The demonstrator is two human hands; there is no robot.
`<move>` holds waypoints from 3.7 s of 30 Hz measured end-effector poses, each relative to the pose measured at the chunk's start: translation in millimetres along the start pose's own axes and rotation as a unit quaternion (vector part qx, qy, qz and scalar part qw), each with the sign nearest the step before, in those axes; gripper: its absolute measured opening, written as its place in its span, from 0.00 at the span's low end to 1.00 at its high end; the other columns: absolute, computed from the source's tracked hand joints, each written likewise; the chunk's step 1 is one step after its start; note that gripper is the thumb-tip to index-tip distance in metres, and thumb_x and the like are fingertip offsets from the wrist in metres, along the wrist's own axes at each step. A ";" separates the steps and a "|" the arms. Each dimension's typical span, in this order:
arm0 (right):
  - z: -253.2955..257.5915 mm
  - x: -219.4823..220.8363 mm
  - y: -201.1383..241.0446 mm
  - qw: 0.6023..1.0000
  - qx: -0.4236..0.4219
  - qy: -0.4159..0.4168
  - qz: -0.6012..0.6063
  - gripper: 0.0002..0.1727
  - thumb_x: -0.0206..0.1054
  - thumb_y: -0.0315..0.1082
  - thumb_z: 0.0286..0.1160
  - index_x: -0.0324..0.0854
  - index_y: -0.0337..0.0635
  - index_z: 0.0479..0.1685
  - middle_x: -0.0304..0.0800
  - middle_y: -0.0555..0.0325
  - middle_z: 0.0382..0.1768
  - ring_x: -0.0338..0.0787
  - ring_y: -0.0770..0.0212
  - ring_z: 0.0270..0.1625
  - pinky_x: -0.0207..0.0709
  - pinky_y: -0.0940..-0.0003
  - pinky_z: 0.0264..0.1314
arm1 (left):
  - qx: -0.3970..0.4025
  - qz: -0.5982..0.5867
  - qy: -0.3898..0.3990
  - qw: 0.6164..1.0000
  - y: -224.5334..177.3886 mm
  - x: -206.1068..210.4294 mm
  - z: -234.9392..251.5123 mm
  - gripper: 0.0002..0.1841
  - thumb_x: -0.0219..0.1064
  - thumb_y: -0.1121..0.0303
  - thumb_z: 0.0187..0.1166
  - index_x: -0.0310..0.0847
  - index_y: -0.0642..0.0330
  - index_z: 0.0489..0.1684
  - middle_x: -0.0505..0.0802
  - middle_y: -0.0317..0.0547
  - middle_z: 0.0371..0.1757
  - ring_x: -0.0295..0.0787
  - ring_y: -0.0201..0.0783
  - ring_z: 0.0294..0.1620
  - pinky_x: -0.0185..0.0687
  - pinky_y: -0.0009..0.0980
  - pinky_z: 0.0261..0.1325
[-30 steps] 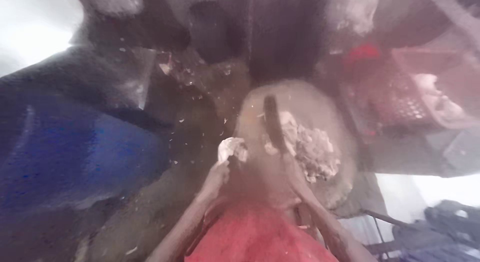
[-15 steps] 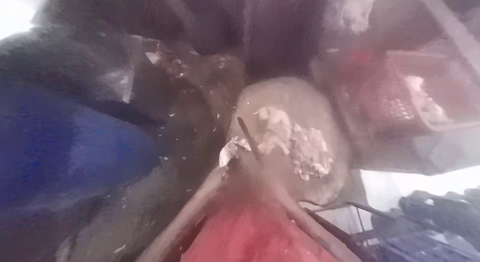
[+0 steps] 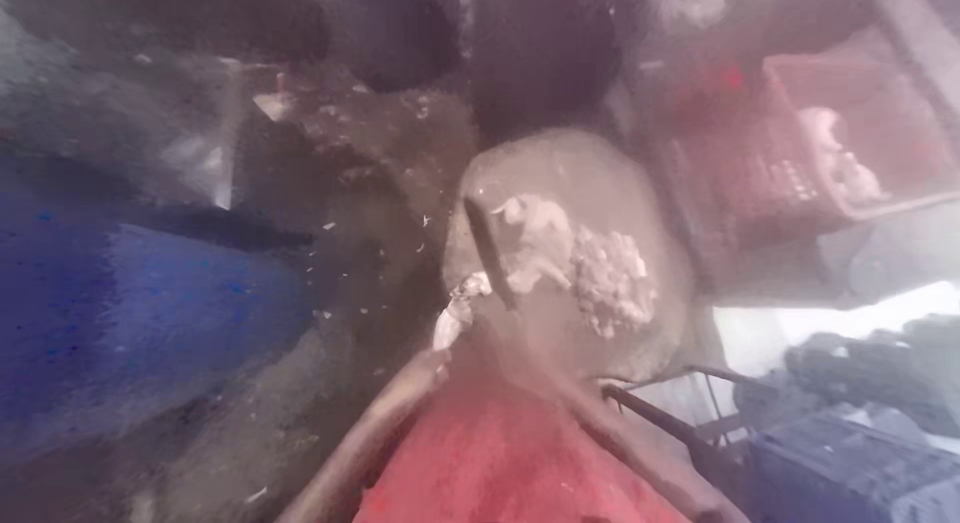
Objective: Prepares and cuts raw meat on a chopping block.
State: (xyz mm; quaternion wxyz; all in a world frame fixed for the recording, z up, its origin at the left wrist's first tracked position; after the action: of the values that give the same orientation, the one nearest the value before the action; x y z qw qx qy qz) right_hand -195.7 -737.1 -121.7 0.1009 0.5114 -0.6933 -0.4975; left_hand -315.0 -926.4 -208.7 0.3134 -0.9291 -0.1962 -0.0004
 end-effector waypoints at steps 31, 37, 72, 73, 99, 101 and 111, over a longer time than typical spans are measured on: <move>6.5 42.3 18.8 0.999 0.013 -0.034 0.002 0.34 0.43 0.57 0.91 0.75 0.34 0.68 0.86 0.53 0.38 0.86 0.63 0.38 0.85 0.62 0.47 | 0.001 0.097 0.130 0.987 -22.1 -56.9 17.6 0.16 0.51 0.55 0.92 0.81 0.54 0.43 0.79 0.29 0.26 0.74 0.25 0.25 0.75 0.27 0.33; 8.7 59.4 5.9 0.995 -0.049 -0.082 0.027 0.39 0.43 0.62 0.90 0.76 0.31 0.67 0.87 0.54 0.40 0.86 0.67 0.38 0.85 0.67 0.45 | 0.013 0.164 0.146 0.975 -27.7 -61.4 20.3 0.19 0.49 0.54 0.93 0.83 0.56 0.52 0.83 0.34 0.36 0.77 0.27 0.34 0.77 0.30 0.42; -36.2 -91.4 72.0 0.931 -0.249 -0.130 0.235 0.52 0.45 0.81 0.71 0.73 0.34 0.63 0.83 0.68 0.34 0.82 0.75 0.33 0.82 0.73 0.37 | 0.042 0.015 -0.070 0.997 -72.1 32.2 102.6 0.23 0.45 0.52 0.95 0.75 0.59 0.70 0.83 0.42 0.34 0.77 0.34 0.26 0.78 0.33 0.32; -41.5 -84.8 71.0 0.924 -0.239 -0.136 0.265 0.53 0.48 0.84 0.66 0.73 0.36 0.62 0.86 0.68 0.37 0.85 0.76 0.39 0.84 0.73 0.44 | 0.041 0.021 -0.058 0.997 -72.0 32.5 103.0 0.23 0.45 0.52 0.96 0.74 0.59 0.70 0.83 0.41 0.32 0.77 0.33 0.23 0.78 0.30 0.29; 9.1 17.1 -46.6 0.995 0.062 0.064 -0.049 0.33 0.41 0.54 0.95 0.74 0.35 0.75 0.89 0.44 0.56 0.89 0.55 0.55 0.82 0.55 0.64 | 0.034 0.427 0.074 0.900 -26.3 -11.6 49.0 0.27 0.47 0.48 0.93 0.83 0.63 0.64 0.91 0.63 0.59 0.88 0.60 0.62 0.77 0.65 0.67; 16.1 12.0 -48.5 0.987 0.077 0.065 -0.123 0.30 0.42 0.52 0.95 0.75 0.39 0.75 0.89 0.44 0.58 0.90 0.52 0.59 0.81 0.51 0.67 | 0.027 0.410 0.057 0.910 -29.0 -18.8 45.2 0.27 0.46 0.48 0.93 0.84 0.62 0.62 0.92 0.60 0.56 0.89 0.57 0.59 0.79 0.63 0.66; 1.1 26.1 -100.8 0.973 0.101 0.207 0.011 0.33 0.36 0.61 0.92 0.79 0.44 0.59 0.77 0.62 0.32 0.77 0.66 0.31 0.77 0.65 0.37 | -0.002 0.345 0.029 0.938 -21.7 -45.5 27.6 0.28 0.44 0.45 0.94 0.83 0.59 0.60 0.90 0.52 0.43 0.89 0.48 0.44 0.83 0.54 0.55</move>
State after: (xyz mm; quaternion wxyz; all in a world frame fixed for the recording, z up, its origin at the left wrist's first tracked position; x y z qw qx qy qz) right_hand -147.0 -755.7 -211.8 0.1954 0.6032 -0.7096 -0.3074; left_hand -368.3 -911.2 -223.8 0.2980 -0.9399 0.1459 0.0803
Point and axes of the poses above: each hand's wrist, its own z-axis towards the middle knuckle, its own x-axis out of the palm, y = z × x, the point moved 7 cm from there along z, towards the middle knuckle
